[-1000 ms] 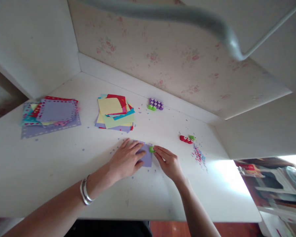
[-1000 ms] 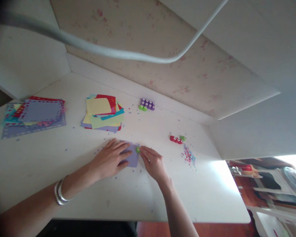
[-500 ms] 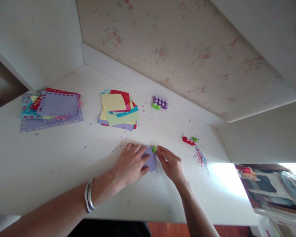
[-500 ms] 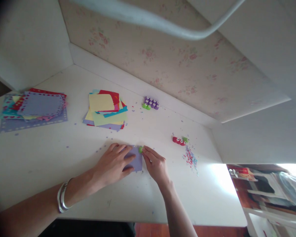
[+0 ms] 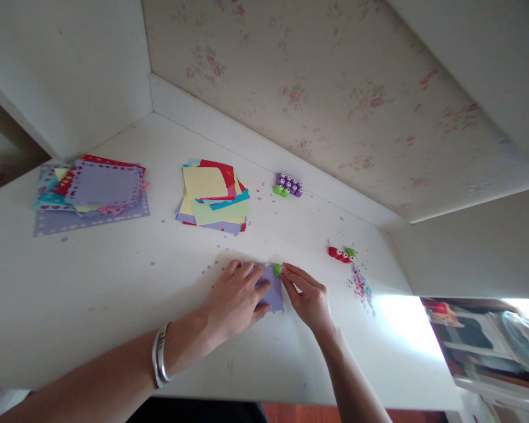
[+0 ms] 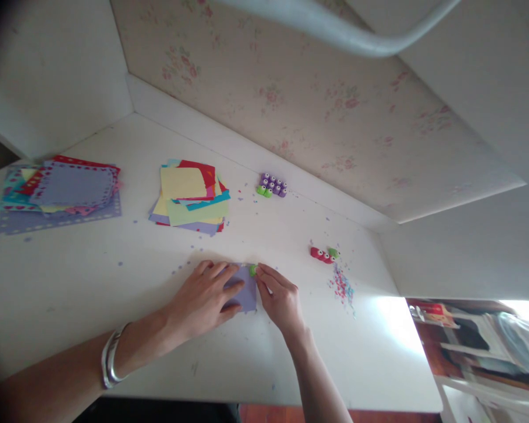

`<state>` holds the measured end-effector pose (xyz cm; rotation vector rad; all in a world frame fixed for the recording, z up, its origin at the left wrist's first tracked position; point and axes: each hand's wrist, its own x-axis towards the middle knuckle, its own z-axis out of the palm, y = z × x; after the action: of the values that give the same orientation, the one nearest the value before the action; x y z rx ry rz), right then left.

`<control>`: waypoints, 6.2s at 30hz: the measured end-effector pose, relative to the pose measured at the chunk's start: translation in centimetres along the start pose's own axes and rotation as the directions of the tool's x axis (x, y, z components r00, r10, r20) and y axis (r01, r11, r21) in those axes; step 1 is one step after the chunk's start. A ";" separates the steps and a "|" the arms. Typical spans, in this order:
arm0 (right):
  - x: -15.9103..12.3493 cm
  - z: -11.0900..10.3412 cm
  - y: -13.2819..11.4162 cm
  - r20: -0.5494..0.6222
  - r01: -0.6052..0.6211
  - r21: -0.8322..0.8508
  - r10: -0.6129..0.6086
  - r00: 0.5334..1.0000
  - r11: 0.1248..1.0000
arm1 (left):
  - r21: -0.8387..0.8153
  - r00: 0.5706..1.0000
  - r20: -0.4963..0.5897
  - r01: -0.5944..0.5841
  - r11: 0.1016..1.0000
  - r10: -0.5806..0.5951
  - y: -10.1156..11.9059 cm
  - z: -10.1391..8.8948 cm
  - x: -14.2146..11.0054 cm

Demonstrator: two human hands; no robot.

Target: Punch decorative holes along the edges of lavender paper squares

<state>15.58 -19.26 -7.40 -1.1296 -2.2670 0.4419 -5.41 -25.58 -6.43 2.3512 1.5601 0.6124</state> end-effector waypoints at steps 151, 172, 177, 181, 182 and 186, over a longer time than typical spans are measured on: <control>21.8 2.7 7.4 0.153 -0.076 -0.316 0.130 0.980 0.946 | -0.131 0.959 -0.080 0.260 0.957 -0.272 -3.6 0.1 1.3; 0.7 1.7 1.0 -0.158 -0.309 0.433 0.409 0.899 0.847 | -0.688 0.943 0.086 0.289 0.666 -0.321 -3.2 0.0 2.4; 0.5 1.7 0.5 -0.126 -0.268 0.524 0.384 0.914 0.809 | -0.647 0.940 0.106 0.313 0.696 -0.324 -3.0 0.1 2.5; 0.4 1.8 0.6 -0.120 -0.250 0.559 0.376 0.919 0.790 | -0.643 0.939 0.119 0.320 0.696 -0.322 -2.8 0.0 2.6; 0.4 1.8 0.5 -0.122 -0.249 0.557 0.375 0.919 0.792 | -0.644 0.940 0.118 0.318 0.696 -0.320 -2.8 0.0 2.6; 0.4 1.8 0.3 -0.134 -0.237 0.537 0.359 0.924 0.810 | -0.650 0.944 0.107 0.304 0.696 -0.313 -2.8 0.1 2.4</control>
<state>14.47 -18.79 -8.83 -1.1772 -1.6241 0.9297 -6.85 -22.24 -7.20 1.5158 1.3845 0.9118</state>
